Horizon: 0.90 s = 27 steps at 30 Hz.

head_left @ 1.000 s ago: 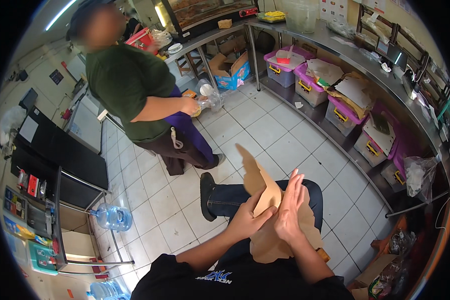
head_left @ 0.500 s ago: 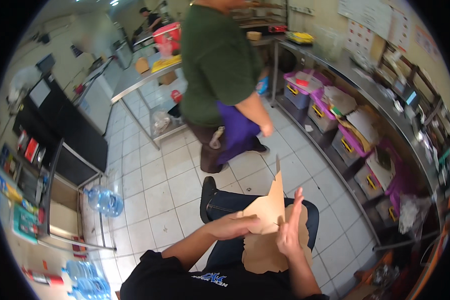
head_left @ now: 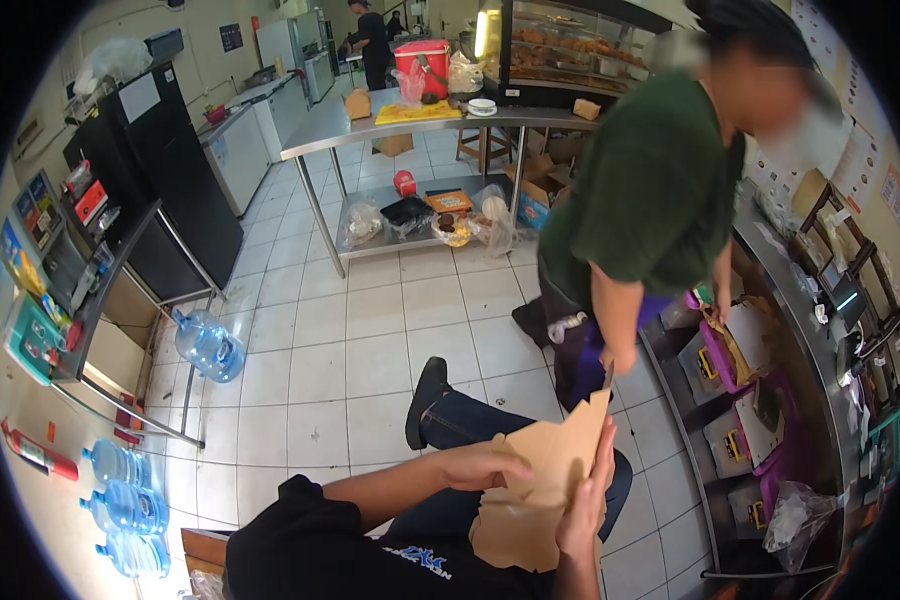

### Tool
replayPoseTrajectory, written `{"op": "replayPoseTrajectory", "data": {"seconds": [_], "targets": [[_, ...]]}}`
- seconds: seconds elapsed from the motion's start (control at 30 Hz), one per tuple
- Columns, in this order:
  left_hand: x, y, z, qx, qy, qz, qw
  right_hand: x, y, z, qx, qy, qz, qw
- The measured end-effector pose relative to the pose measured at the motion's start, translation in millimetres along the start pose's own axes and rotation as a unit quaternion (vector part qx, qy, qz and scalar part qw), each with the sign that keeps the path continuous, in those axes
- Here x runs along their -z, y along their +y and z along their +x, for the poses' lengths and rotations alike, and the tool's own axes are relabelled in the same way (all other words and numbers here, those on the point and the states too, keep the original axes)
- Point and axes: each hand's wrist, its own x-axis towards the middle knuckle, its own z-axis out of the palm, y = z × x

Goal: Assembling and stacking cardboard food boxes while sitting in a commercial kitchen prep area.

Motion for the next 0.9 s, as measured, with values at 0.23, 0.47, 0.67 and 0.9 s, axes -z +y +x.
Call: {"op": "replayPoseTrajectory", "data": {"seconds": [0.23, 0.47, 0.67, 0.9], "targets": [[10.7, -11.2, -0.3, 0.094, 0.004, 0.003, 0.996, 1.7, 8.8, -2.7, -0.154, 0.017, 0.008, 0.988], [14.7, -10.1, -20.0, 0.062, 0.019, -0.03, 0.997, -9.5, 19.7, -13.0, -0.189, 0.058, 0.079, 0.977], [13.0, -0.1, -10.4, 0.059, 0.133, -0.042, 0.989, -13.1, 20.9, -17.7, -0.245, 0.028, 0.045, 0.968], [-13.6, 34.6, -0.7, 0.038, 0.274, 0.086, 0.957, -1.3, 21.7, -3.0, -0.035, 0.055, -0.197, 0.978]]}}
